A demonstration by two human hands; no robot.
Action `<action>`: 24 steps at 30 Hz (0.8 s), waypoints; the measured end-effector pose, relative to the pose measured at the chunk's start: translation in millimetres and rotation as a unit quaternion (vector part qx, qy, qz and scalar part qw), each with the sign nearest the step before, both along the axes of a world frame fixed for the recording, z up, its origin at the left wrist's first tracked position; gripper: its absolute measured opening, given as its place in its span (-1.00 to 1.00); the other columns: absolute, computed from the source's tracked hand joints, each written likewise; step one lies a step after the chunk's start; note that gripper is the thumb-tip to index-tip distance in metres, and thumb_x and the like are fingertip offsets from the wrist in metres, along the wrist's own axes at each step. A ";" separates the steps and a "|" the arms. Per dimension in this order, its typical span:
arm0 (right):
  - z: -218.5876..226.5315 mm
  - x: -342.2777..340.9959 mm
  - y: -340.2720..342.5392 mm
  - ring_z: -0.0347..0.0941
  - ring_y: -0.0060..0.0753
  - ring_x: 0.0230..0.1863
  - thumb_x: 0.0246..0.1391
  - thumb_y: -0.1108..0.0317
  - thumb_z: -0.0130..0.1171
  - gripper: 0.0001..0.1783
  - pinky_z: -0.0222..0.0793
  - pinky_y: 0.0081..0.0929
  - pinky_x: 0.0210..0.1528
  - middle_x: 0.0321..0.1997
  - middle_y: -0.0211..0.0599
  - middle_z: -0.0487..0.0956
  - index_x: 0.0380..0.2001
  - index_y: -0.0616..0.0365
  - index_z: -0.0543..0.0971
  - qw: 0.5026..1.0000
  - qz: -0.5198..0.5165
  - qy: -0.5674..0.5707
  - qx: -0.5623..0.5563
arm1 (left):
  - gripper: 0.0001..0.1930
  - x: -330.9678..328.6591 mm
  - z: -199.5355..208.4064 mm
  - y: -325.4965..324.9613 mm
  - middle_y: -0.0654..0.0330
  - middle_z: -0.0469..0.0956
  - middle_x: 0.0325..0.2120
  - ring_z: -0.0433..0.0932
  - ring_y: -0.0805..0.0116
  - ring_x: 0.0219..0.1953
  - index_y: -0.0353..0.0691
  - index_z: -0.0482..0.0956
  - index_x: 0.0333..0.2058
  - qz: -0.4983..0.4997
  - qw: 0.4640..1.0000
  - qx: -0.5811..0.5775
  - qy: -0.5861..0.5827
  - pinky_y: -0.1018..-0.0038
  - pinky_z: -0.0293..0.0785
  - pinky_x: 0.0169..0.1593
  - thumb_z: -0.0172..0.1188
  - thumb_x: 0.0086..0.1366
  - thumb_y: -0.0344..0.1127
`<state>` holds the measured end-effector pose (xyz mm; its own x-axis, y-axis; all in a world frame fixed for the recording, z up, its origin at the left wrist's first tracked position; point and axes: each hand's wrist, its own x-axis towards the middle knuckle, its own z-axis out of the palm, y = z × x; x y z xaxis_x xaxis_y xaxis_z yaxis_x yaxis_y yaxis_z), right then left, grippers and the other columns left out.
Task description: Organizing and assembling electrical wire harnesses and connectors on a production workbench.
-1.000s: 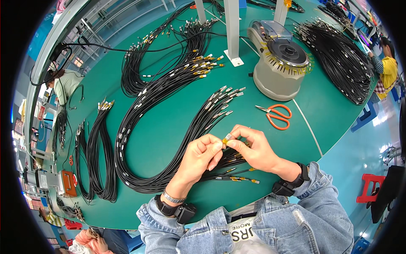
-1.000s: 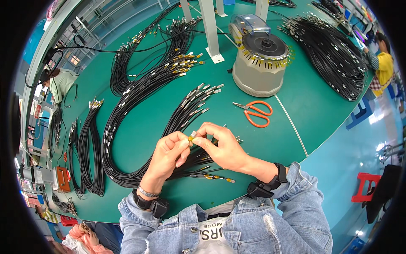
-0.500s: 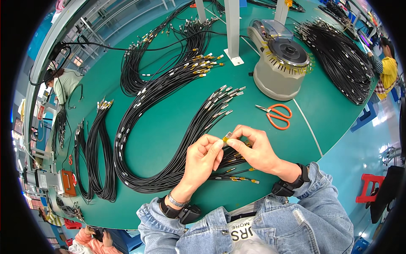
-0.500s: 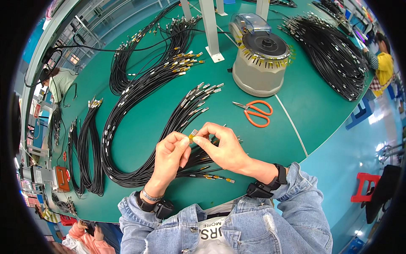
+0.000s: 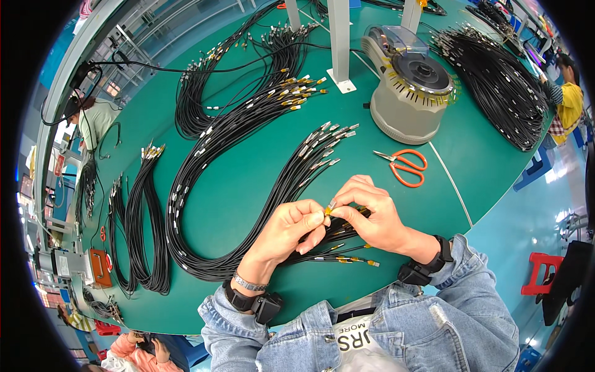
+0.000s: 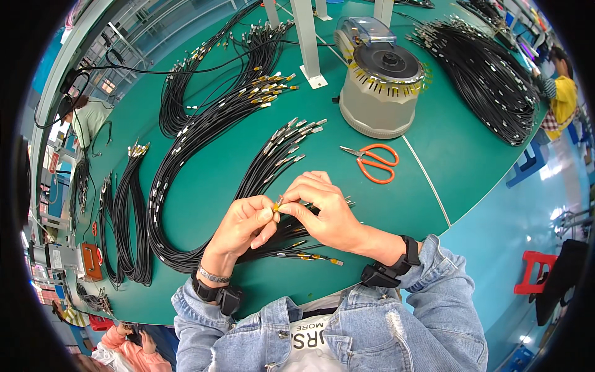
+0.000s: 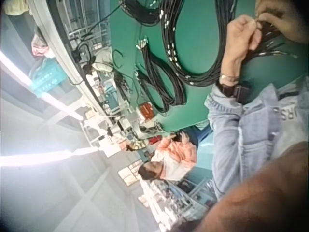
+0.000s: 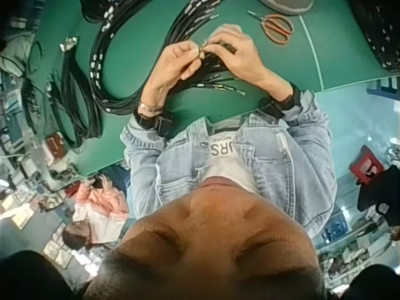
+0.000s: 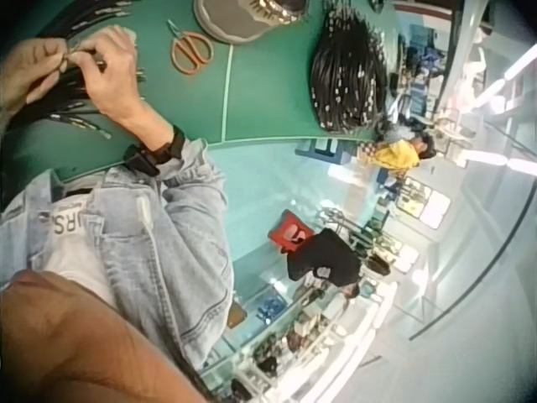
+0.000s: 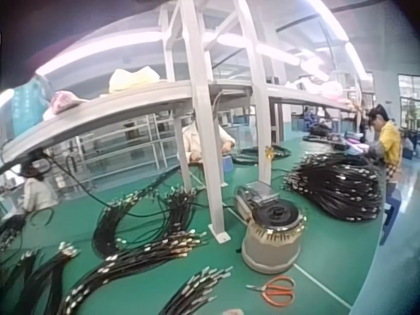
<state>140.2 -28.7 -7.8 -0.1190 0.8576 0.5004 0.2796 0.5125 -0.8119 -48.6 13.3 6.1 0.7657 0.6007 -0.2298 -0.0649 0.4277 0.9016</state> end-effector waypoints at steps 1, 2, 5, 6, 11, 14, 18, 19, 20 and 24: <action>-0.1 0.1 0.8 0.38 -0.40 -0.42 -0.04 0.47 0.17 -0.93 0.22 -0.46 -0.17 -0.50 -0.35 0.51 -0.50 0.23 0.50 1.000 -0.001 -0.004 0.017 | -0.78 0.0 0.6 -0.3 0.31 0.34 -0.76 0.16 0.66 -0.80 -0.30 0.44 -0.39 -0.007 1.000 -0.003 -0.003 0.71 0.04 -0.72 -0.02 0.32 -0.26; -0.1 1.0 2.3 0.38 -0.40 -0.42 -0.04 0.47 0.17 -0.93 0.22 -0.46 -0.17 -0.50 -0.35 0.51 -0.50 0.23 0.50 1.000 -0.001 -0.008 0.024 | -0.78 -0.2 1.3 -0.9 0.31 0.33 -0.78 0.16 0.65 -0.81 -0.30 0.44 -0.40 -0.014 1.000 -0.006 -0.006 0.71 0.03 -0.72 -0.02 0.32 -0.26; -0.8 5.3 5.9 0.37 -0.43 -0.41 -0.02 0.47 0.15 -0.94 0.23 -0.50 -0.20 -0.48 -0.34 0.50 -0.49 0.23 0.51 0.999 0.000 -0.025 0.035 | -0.79 -0.3 2.4 -4.2 0.30 0.33 -0.79 0.16 0.64 -0.82 -0.30 0.44 -0.41 -0.033 0.999 -0.004 -0.001 0.70 0.02 -0.73 -0.03 0.32 -0.27; -1.3 5.4 5.4 0.37 -0.43 -0.41 -0.02 0.47 0.15 -0.94 0.23 -0.50 -0.20 -0.48 -0.34 0.50 -0.49 0.23 0.51 0.999 -0.001 -0.029 0.041 | -0.78 -0.2 2.4 -5.6 0.29 0.33 -0.79 0.17 0.64 -0.82 -0.30 0.43 -0.41 -0.046 0.999 0.000 0.006 0.70 0.03 -0.73 -0.03 0.32 -0.28; -0.3 3.6 4.8 0.36 -0.53 -0.37 0.07 0.42 0.09 -0.90 0.25 -0.58 -0.24 -0.43 -0.38 0.47 -0.43 0.24 0.50 0.986 -0.027 0.097 -0.134 | -0.86 2.7 0.9 -3.5 0.26 0.40 -0.74 0.28 0.62 -0.76 -0.31 0.43 -0.41 0.101 0.992 0.075 -0.007 0.69 0.14 -0.70 0.03 0.28 -0.36; 2.6 1.7 1.3 0.35 -0.57 -0.35 0.13 0.38 0.05 -0.86 0.26 -0.62 -0.25 -0.41 -0.41 0.46 -0.40 0.24 0.49 0.956 -0.008 0.199 -0.216 | -0.93 14.6 -6.4 -15.2 0.21 0.45 -0.69 0.35 0.56 -0.72 -0.32 0.44 -0.42 0.217 0.933 0.282 0.058 0.66 0.23 -0.66 0.11 0.20 -0.45; 4.4 3.7 -2.9 0.34 -0.60 -0.34 0.18 0.29 0.00 -0.77 0.27 -0.61 -0.25 -0.41 -0.43 0.45 -0.37 0.26 0.48 0.932 0.055 0.229 -0.275 | -0.91 16.9 -12.2 -12.9 0.14 0.50 -0.61 0.43 0.44 -0.67 -0.33 0.47 -0.42 0.280 0.718 0.621 0.140 0.61 0.33 -0.61 0.20 0.08 -0.56; 3.6 3.1 -1.9 0.34 -0.60 -0.36 0.19 0.25 -0.01 -0.74 0.28 -0.62 -0.26 -0.42 -0.42 0.46 -0.37 0.27 0.49 0.920 0.065 0.261 -0.284 | -0.88 16.5 -12.9 -11.8 0.12 0.51 -0.58 0.46 0.40 -0.66 -0.33 0.48 -0.42 0.273 0.615 0.721 0.167 0.60 0.36 -0.59 0.22 0.04 -0.59; 2.8 2.6 -0.9 0.33 -0.61 -0.38 0.19 0.21 -0.01 -0.70 0.29 -0.62 -0.27 -0.44 -0.42 0.46 -0.37 0.27 0.50 0.907 0.074 0.292 -0.294 | -0.88 16.0 -13.3 -10.9 0.12 0.51 -0.58 0.46 0.40 -0.66 -0.33 0.48 -0.42 0.273 0.613 0.724 0.160 0.60 0.36 -0.59 0.22 0.04 -0.59; 3.1 3.1 -0.5 0.32 -0.61 -0.44 0.20 0.13 -0.04 -0.62 0.30 -0.63 -0.31 -0.48 -0.41 0.44 -0.40 0.28 0.50 0.857 0.097 0.345 -0.370 | -0.82 13.8 -12.3 -9.0 0.13 0.51 -0.56 0.45 0.33 -0.65 -0.34 0.52 -0.41 0.248 0.541 0.784 0.175 0.56 0.37 -0.59 0.23 -0.07 -0.60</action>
<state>143.3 -29.2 -4.7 -0.1893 0.9682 -0.1637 -0.4307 -0.2317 -0.8722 -34.7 4.2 -6.2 0.4948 0.3784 0.7823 0.4710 -0.8733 0.1245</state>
